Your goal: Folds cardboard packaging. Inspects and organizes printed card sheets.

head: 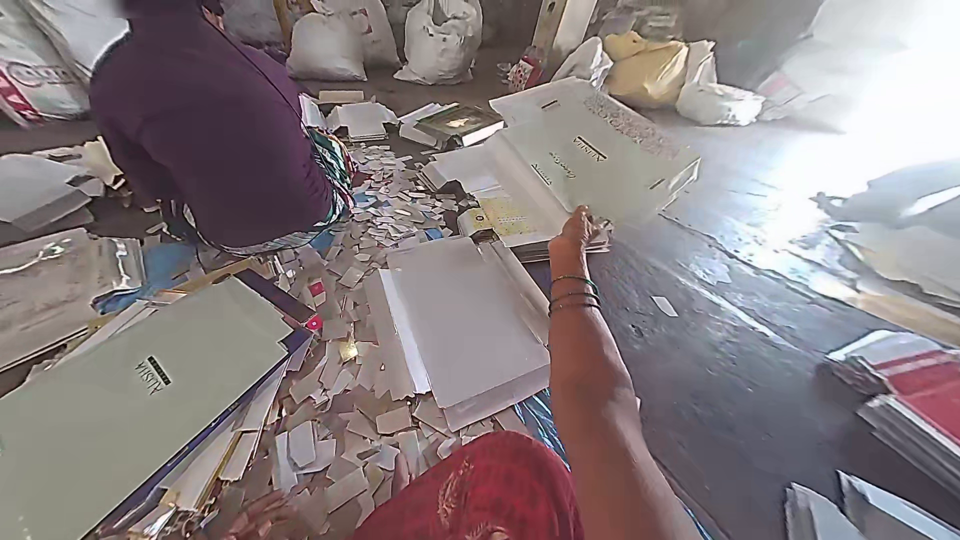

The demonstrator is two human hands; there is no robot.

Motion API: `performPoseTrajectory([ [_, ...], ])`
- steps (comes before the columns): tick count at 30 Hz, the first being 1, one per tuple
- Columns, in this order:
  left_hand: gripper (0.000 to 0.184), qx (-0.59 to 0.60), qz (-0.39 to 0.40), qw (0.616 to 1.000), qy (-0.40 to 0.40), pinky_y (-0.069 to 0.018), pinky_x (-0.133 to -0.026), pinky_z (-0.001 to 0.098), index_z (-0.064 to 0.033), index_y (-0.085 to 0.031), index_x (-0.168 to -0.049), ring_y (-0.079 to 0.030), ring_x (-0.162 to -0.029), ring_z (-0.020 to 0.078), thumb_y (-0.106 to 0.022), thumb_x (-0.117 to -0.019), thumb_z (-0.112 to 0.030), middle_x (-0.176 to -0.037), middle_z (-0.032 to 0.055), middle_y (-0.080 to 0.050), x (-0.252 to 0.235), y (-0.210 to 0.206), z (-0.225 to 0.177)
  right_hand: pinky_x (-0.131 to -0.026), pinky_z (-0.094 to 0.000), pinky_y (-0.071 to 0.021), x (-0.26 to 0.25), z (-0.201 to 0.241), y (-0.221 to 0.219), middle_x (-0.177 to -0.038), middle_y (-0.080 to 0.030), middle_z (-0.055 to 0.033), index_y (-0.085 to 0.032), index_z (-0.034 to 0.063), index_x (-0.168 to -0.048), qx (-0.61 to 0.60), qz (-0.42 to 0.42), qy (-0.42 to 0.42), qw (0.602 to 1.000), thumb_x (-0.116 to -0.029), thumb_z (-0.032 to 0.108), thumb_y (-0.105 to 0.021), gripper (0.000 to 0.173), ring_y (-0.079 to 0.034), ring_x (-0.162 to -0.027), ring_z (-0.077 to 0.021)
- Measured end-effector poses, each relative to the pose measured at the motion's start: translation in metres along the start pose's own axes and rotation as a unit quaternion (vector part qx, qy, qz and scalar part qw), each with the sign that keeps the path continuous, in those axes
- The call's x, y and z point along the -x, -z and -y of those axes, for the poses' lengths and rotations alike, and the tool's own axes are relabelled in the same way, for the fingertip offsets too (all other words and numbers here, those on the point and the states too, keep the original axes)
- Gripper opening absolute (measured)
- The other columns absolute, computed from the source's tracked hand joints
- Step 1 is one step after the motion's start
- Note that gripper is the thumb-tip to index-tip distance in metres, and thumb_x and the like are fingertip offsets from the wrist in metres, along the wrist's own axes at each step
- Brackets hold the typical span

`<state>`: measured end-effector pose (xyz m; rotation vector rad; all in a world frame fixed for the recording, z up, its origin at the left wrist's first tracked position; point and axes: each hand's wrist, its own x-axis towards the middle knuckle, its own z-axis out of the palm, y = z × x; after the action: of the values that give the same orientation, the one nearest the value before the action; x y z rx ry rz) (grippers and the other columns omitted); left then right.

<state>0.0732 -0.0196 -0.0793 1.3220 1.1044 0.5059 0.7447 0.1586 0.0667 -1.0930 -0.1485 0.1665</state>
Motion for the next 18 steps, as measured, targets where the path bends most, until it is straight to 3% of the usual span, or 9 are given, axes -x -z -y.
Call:
performPoseTrajectory([
  [2,0.046,0.035,0.005,0.999,-0.034,-0.0603,-0.091,0.0460,0.0038,-0.043,-0.147,-0.071,-0.108,0.0300,-0.049,-0.1049,-0.014,-0.135,0.0173,-0.064,-0.011,0.014,0.025,-0.125,-0.0422,-0.0246,-0.002,-0.016,-0.005,-0.168,-0.013,-0.0219,-0.001,0.0013,-0.162,0.041,0.068,-0.041,0.996,-0.1114,0.034,-0.038,0.071,-0.021,-0.155,-0.0280],
  [4,0.046,0.036,-0.003,0.999,-0.029,-0.0605,-0.090,0.0453,0.0037,-0.044,-0.146,-0.072,-0.107,0.0286,-0.048,-0.1039,-0.014,-0.135,0.0164,-0.065,-0.012,0.010,0.023,-0.121,-0.0518,-0.0311,0.007,-0.026,-0.007,-0.168,-0.012,-0.0227,0.002,0.0052,-0.163,0.074,0.090,-0.086,0.990,-0.1090,0.049,-0.038,0.080,-0.024,-0.154,-0.0328],
  [6,0.046,0.009,0.009,1.000,-0.020,-0.0601,-0.091,0.0455,0.0055,-0.043,-0.146,-0.071,-0.109,0.0282,-0.047,-0.1038,-0.014,-0.136,0.0167,-0.063,-0.007,0.003,0.010,-0.118,-0.0573,-0.0333,0.019,-0.039,-0.005,-0.167,-0.012,-0.0272,0.003,0.0027,-0.162,0.137,0.134,-0.075,0.979,-0.1064,0.050,-0.045,0.088,-0.025,-0.152,-0.0389],
  [7,0.046,0.002,0.015,1.000,-0.018,-0.0606,-0.091,0.0458,0.0056,-0.044,-0.146,-0.071,-0.108,0.0289,-0.047,-0.1045,-0.014,-0.137,0.0171,-0.063,-0.007,0.001,0.008,-0.115,-0.0575,-0.0366,0.027,-0.045,-0.002,-0.164,-0.019,-0.0302,-0.003,-0.0006,-0.162,0.182,0.179,-0.054,0.965,-0.1058,0.045,-0.050,0.086,-0.030,-0.149,-0.0415],
  [10,0.045,-0.001,0.027,1.000,0.002,-0.0606,-0.090,0.0434,0.0053,-0.041,-0.147,-0.072,-0.103,0.0259,-0.044,-0.1055,-0.012,-0.133,0.0172,-0.064,-0.001,-0.010,-0.003,-0.111,-0.0558,-0.0422,0.054,-0.069,0.018,-0.151,-0.046,-0.0278,-0.039,-0.0029,-0.152,0.337,0.362,-0.025,0.869,-0.1019,0.025,-0.063,0.062,-0.048,-0.137,-0.0398],
  [12,0.045,-0.008,0.034,0.999,0.011,-0.0594,-0.091,0.0413,0.0063,-0.040,-0.147,-0.072,-0.103,0.0232,-0.044,-0.1049,-0.010,-0.130,0.0166,-0.066,0.004,-0.018,-0.011,-0.094,-0.0546,-0.0516,0.072,-0.068,0.026,-0.137,-0.059,-0.0241,-0.055,0.0032,-0.142,0.443,0.464,-0.050,0.765,-0.1016,0.023,-0.064,0.046,-0.062,-0.116,-0.0373],
  [14,0.045,-0.014,0.039,0.999,0.004,-0.0597,-0.091,0.0408,0.0067,-0.041,-0.146,-0.073,-0.102,0.0227,-0.045,-0.1038,-0.009,-0.129,0.0162,-0.067,0.007,-0.021,-0.013,-0.090,-0.0492,-0.0516,0.091,-0.060,0.027,-0.130,-0.062,-0.0236,-0.057,0.0004,-0.138,0.458,0.535,-0.055,0.708,-0.1045,0.019,-0.059,0.038,-0.063,-0.108,-0.0337],
  [16,0.044,-0.022,0.036,0.999,-0.010,-0.0603,-0.089,0.0405,0.0058,-0.043,-0.145,-0.073,-0.100,0.0219,-0.046,-0.1032,-0.009,-0.127,0.0148,-0.069,0.008,-0.022,-0.011,-0.097,-0.0483,-0.0515,0.115,-0.052,0.029,-0.135,-0.061,-0.0233,-0.056,-0.0004,-0.139,0.437,0.578,-0.054,0.687,-0.1055,0.017,-0.056,0.038,-0.063,-0.116,-0.0335],
  [18,0.043,-0.016,0.032,0.999,-0.016,-0.0604,-0.089,0.0403,0.0047,-0.044,-0.144,-0.073,-0.099,0.0215,-0.047,-0.1034,-0.010,-0.126,0.0137,-0.069,0.008,-0.024,-0.008,-0.095,-0.0464,-0.0520,0.145,-0.039,0.037,-0.134,-0.060,-0.0220,-0.055,0.0005,-0.141,0.444,0.631,-0.066,0.633,-0.1067,0.017,-0.052,0.038,-0.063,-0.114,-0.0309],
])
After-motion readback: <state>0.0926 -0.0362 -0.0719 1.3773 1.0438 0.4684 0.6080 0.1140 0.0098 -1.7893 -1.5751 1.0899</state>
